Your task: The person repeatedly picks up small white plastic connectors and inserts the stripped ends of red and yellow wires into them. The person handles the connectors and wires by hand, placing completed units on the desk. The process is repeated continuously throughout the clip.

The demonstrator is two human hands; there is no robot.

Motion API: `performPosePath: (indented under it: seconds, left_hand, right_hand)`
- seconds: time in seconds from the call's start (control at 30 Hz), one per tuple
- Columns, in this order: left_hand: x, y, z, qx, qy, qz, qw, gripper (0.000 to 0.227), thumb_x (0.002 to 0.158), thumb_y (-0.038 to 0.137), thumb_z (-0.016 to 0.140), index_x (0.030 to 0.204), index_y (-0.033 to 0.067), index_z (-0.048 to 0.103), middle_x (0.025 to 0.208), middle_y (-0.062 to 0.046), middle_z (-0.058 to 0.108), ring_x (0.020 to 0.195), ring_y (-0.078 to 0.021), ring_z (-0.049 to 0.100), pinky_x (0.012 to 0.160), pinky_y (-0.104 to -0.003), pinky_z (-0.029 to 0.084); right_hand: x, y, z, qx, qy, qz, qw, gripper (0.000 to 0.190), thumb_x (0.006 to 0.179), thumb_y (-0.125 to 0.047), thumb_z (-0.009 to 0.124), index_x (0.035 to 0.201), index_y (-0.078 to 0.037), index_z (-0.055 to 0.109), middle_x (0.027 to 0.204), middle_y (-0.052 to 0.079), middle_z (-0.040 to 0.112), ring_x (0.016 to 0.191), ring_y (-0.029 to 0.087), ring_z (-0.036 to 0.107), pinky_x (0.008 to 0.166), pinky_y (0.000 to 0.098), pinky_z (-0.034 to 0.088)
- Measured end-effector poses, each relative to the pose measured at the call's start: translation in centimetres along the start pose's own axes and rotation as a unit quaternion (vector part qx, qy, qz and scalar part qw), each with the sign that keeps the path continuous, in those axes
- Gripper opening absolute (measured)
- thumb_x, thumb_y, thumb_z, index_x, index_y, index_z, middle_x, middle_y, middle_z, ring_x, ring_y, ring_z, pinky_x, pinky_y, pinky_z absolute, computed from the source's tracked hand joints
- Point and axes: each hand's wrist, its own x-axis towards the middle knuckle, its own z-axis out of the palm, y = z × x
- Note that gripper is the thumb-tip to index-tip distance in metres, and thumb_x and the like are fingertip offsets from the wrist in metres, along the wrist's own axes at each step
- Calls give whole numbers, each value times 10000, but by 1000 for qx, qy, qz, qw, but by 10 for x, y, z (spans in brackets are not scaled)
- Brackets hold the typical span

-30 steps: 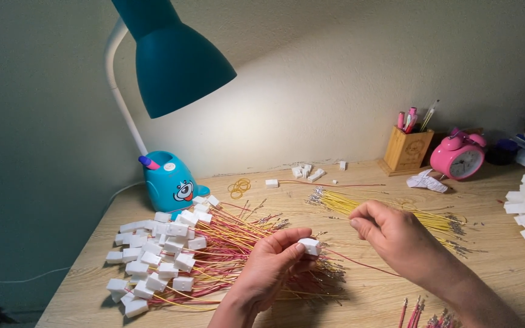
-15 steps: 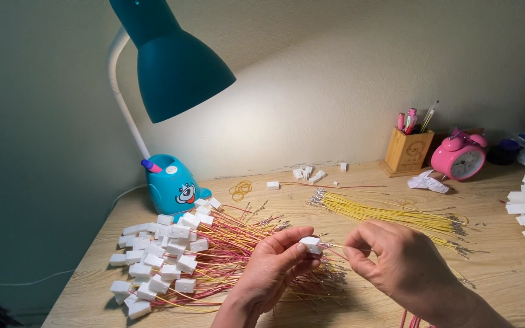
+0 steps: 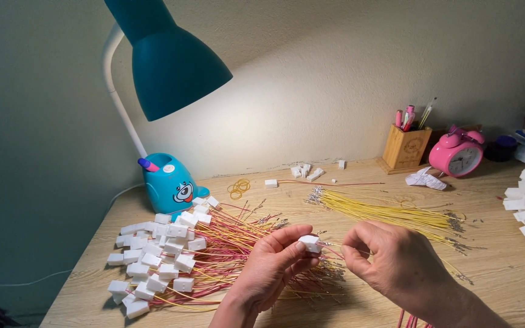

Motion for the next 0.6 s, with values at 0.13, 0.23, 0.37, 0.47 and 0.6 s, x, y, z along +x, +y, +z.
performPosePath:
  seconds: [0.13,0.23,0.37,0.47,0.6]
  left_hand:
    - [1,0,0,0,1,-1,1000,340,853,-49,626,1190,-85,629,1004,-259,690,823,-314,667,789,-373,595]
    - [0,1,1,5,1,-3,1000,346,847,-41,634,1190,-79,629,1006,-255,688,844,-309,666,810,-382,592]
    - [-1,1,2,6,0,-4,1000,333,848,-39,634,1179,-72,635,1015,-255,690,855,-316,668,818,-387,590]
    - [-1,1,2,8,-2,-6,1000,333,846,-41,634,1178,-69,634,1020,-254,691,854,-313,669,816,-382,589]
    - [-4,4,5,22,-10,-12,1000,317,852,-45,630,1168,-62,639,1033,-253,698,866,-334,690,799,-375,585]
  right_hand:
    - [0,-3,-3,-7,-18,19,1000,109,731,-342,675,646,-280,650,597,-139,678,553,104,628,584,306,491]
    - [0,-5,-5,-13,-18,23,999,112,732,-336,660,636,-280,646,567,-114,657,524,125,611,565,317,478]
    - [0,-4,-5,-9,-21,25,999,110,733,-340,664,645,-276,655,576,-112,672,539,132,623,577,320,482]
    - [0,-2,-2,-14,-14,20,1000,112,732,-344,662,646,-275,650,575,-105,674,541,144,629,573,335,482]
    - [-1,0,3,-27,-11,29,999,130,724,-369,671,647,-270,636,554,-83,648,531,167,620,568,348,479]
